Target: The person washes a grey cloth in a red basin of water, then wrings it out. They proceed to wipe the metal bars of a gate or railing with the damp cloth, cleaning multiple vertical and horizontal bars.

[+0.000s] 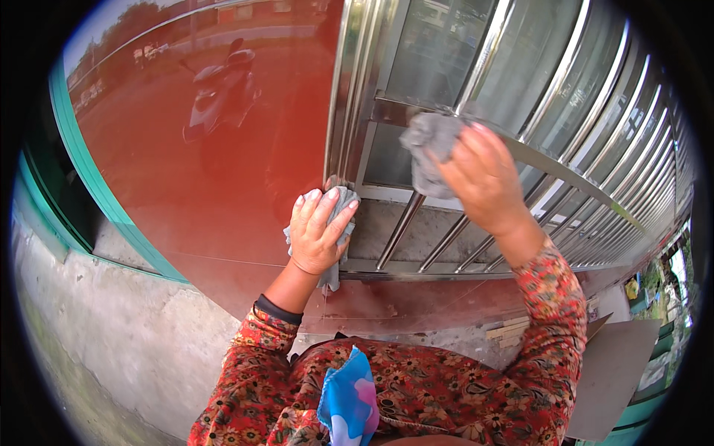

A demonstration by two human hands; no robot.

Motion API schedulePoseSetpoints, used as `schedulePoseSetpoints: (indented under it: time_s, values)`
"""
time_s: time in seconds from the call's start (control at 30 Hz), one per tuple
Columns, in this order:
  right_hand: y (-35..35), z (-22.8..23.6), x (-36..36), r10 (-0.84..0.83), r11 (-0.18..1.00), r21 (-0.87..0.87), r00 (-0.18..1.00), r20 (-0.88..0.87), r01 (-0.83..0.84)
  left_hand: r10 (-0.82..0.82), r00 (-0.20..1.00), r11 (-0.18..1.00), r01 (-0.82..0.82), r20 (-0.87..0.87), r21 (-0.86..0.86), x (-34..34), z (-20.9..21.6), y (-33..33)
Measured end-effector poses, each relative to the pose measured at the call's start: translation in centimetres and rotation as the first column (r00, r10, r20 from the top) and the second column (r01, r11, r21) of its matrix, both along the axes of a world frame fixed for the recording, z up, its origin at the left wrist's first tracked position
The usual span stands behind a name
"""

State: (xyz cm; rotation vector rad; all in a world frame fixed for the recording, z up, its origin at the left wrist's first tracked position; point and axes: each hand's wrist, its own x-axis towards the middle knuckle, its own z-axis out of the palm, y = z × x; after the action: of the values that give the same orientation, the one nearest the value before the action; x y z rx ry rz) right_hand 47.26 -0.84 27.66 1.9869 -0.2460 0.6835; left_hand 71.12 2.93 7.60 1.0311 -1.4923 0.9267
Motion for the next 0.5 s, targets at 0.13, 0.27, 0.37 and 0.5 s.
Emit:
schedulePoseSetpoints:
  time_s: [0.13, 0.27, 0.37, 0.5]
  values:
    - [0.0, 0.7, -1.1, 0.001, 0.999, -0.033, 1.0, 0.005, -0.001, -0.002, 1.0, 1.0, 0.002, -0.029, -0.021, -0.3, -0.3, -0.2]
    - [0.1, 1.1, 3.3, 0.034, 0.999, 0.01, 0.999, -0.037, -0.034, 0.032, 0.998, 0.999, -0.035, -0.055, -0.037, -0.5, -0.4, -0.4]
    - [0.5, 1.5, 5.4, 0.137, 0.989, 0.057, 0.991, 0.004, -0.137, 0.022, 0.999, 0.999, -0.023, -0.044, -0.031, -0.4, -0.3, -0.4]
    - [0.8, 4.2, 5.7, 0.078, 0.968, 0.235, 0.995, 0.061, -0.09, 0.016, 0.998, 0.999, -0.019, -0.062, -0.049, -0.4, -0.4, -0.4]
